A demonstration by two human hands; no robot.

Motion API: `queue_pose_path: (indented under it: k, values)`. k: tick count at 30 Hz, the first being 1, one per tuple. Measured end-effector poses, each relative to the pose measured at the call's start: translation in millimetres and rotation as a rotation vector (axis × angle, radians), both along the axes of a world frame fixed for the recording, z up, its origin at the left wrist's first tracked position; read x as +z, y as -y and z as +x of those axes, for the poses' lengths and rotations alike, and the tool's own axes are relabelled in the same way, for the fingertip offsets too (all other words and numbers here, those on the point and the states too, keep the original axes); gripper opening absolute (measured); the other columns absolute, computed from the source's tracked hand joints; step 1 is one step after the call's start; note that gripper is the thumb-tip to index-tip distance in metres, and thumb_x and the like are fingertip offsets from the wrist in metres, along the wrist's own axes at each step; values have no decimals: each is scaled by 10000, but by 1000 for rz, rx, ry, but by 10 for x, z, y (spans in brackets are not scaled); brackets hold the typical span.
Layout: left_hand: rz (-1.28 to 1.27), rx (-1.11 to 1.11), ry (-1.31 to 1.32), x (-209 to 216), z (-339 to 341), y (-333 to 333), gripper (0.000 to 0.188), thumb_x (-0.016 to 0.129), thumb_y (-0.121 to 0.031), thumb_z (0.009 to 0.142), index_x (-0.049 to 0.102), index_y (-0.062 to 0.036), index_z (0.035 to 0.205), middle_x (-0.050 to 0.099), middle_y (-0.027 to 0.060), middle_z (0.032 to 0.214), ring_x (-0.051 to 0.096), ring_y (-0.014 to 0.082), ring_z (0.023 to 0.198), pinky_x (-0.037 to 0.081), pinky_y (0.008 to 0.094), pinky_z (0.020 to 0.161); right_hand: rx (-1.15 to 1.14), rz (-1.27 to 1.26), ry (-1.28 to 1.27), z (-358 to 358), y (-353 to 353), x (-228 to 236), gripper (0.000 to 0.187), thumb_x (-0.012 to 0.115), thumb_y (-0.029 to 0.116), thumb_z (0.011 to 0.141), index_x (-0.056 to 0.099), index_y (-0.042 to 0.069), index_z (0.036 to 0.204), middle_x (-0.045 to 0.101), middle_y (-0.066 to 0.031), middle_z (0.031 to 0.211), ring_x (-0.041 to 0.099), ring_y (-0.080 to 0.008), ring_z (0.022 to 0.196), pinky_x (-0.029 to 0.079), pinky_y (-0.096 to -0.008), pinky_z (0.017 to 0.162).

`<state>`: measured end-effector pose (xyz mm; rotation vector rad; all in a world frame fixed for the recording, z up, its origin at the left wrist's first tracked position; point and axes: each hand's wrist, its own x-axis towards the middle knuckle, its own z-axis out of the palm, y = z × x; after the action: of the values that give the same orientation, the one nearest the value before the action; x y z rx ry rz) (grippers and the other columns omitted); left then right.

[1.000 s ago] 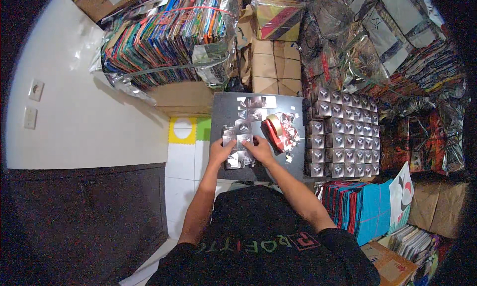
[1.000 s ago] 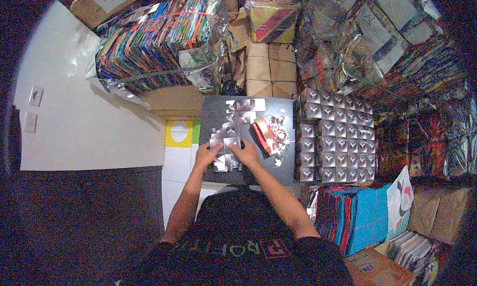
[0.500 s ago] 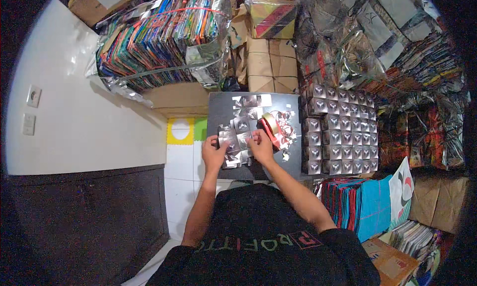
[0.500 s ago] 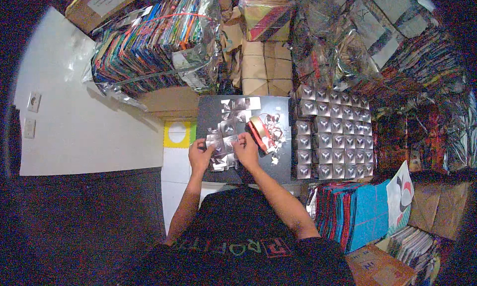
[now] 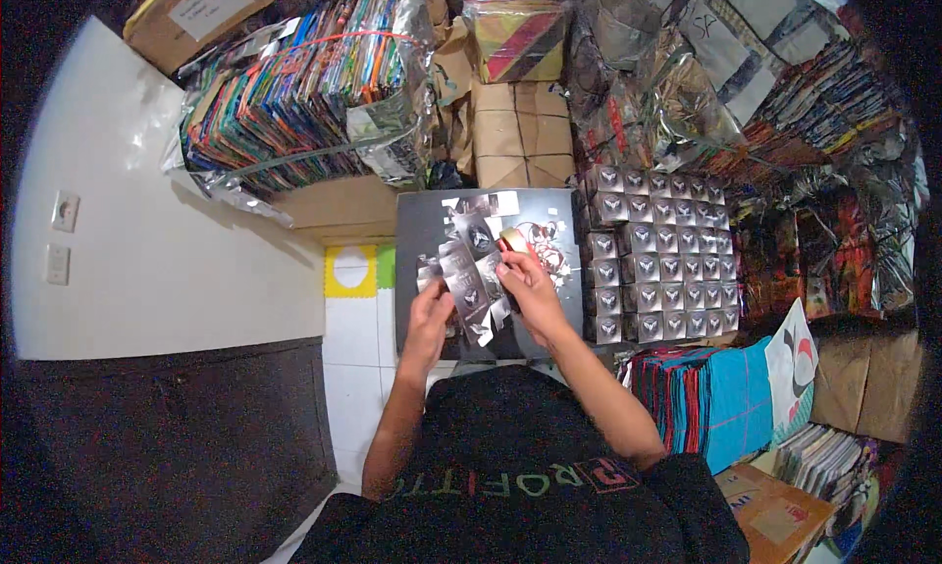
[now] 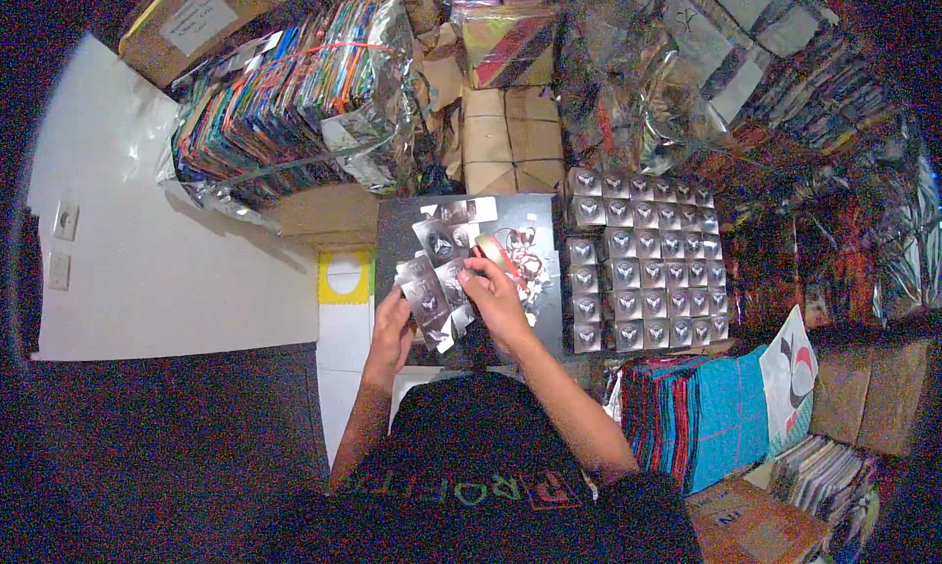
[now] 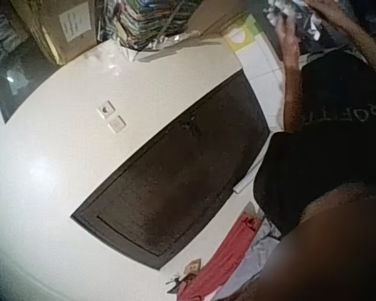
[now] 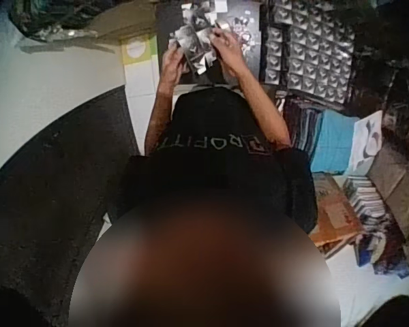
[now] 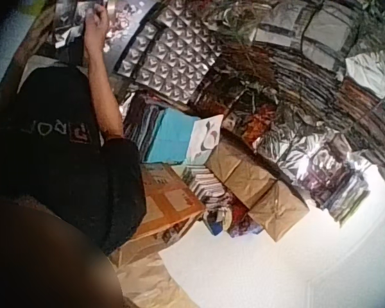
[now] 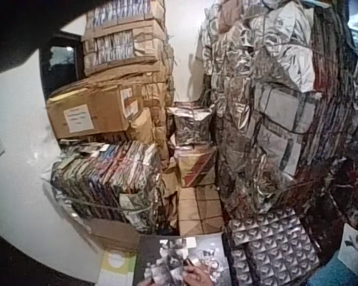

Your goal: Assembling small cardboard boxes for product packaging.

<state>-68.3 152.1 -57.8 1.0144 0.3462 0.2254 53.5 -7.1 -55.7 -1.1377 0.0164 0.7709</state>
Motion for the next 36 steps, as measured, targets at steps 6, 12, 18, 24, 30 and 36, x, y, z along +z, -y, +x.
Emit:
queue_pose_path:
  k: [6, 12, 18, 24, 30, 36]
  values:
    - [180, -177, 156, 343, 218, 261, 834, 810, -257, 886, 368, 51, 1522, 463, 147, 1502, 439, 247, 1405, 339, 399, 1175, -19, -32, 345, -34, 236, 281, 342, 667, 171, 1007, 578, 65, 1320, 608, 25, 1081, 552, -60, 967, 463, -230, 820]
    - [502, -224, 178, 787, 468, 609, 1031, 899, -345, 751, 348, -17, 1557, 352, 212, 1601, 344, 321, 1493, 290, 429, 1206, -93, -102, 387, -98, 433, 519, 264, 645, -39, 903, 627, 27, 1158, 648, -40, 1132, 617, -138, 1070, 490, -297, 975]
    - [1117, -234, 169, 1193, 672, 816, 1137, 940, -464, 608, 409, -52, 1525, 417, 249, 1536, 402, 430, 1443, 338, 492, 1177, 42, -100, 380, 93, 898, 572, 537, 632, -68, 884, 555, -54, 1415, 672, -116, 1276, 619, -148, 1140, 494, -294, 996]
    - [1377, -144, 163, 1289, 833, 964, 1181, 925, -433, 566, 372, -80, 1549, 463, 211, 1458, 455, 393, 1347, 305, 554, 1170, -81, 99, 204, 208, 1277, 716, 457, 527, 319, 1063, 608, -46, 1325, 679, -95, 1192, 611, -137, 1078, 501, -315, 917]
    - [1434, -201, 249, 1277, 947, 1101, 1241, 923, -412, 548, 321, -39, 1567, 465, 197, 1465, 458, 402, 1339, 292, 586, 1176, -3, -212, 489, 376, 1460, 982, 211, 643, 141, 992, 684, -48, 1079, 679, 10, 884, 592, -46, 812, 488, -235, 718]
    - [1408, -302, 260, 1335, 1036, 1261, 1266, 925, -411, 546, 299, -21, 1575, 465, 207, 1448, 463, 409, 1324, 276, 573, 1196, -107, -222, 452, 347, 1601, 979, 178, 686, 103, 951, 699, -34, 1064, 673, 17, 866, 562, -28, 755, 443, -213, 649]
